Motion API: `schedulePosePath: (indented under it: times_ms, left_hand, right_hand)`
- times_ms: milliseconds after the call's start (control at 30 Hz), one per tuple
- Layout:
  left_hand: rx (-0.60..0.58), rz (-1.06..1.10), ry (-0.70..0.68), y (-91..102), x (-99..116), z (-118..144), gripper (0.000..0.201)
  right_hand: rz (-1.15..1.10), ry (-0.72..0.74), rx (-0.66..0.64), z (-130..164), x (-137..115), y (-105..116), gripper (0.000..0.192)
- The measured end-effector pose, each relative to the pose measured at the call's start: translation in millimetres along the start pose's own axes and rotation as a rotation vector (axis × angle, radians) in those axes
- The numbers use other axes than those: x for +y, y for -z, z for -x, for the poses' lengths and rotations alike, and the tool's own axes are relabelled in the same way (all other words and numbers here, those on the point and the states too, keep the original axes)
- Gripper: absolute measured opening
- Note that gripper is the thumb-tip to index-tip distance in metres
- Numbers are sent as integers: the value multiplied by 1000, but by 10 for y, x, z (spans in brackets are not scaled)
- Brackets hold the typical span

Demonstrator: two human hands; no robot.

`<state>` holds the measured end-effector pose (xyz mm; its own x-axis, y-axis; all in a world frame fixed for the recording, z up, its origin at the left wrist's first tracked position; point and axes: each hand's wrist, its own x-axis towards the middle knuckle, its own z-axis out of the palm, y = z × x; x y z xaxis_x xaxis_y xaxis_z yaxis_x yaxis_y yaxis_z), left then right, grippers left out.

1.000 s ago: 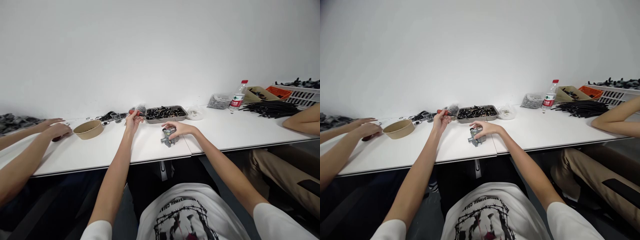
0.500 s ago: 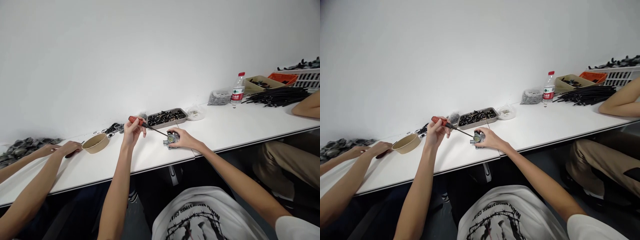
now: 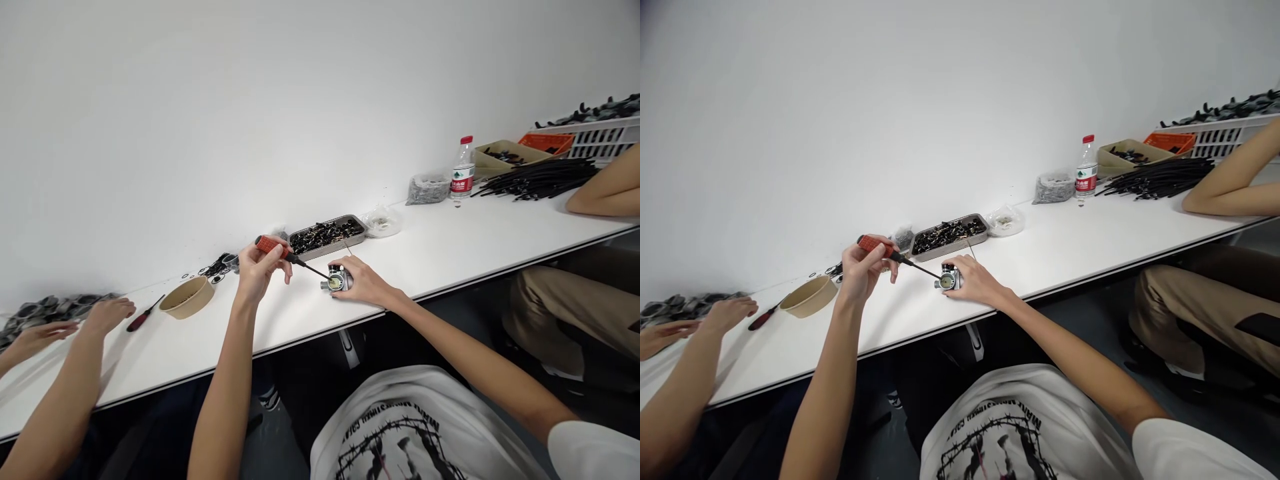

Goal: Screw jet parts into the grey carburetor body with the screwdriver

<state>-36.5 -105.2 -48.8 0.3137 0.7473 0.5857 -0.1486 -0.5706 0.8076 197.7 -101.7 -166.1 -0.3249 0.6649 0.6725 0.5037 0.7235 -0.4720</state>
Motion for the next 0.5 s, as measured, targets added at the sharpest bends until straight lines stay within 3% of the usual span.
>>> schedulePosePath:
  times_ms: [500]
  left_hand:
    - [-10,-36,-2,-15,21,-13,19]
  right_hand:
    - [29,10,-11,-5,-1,10,57]
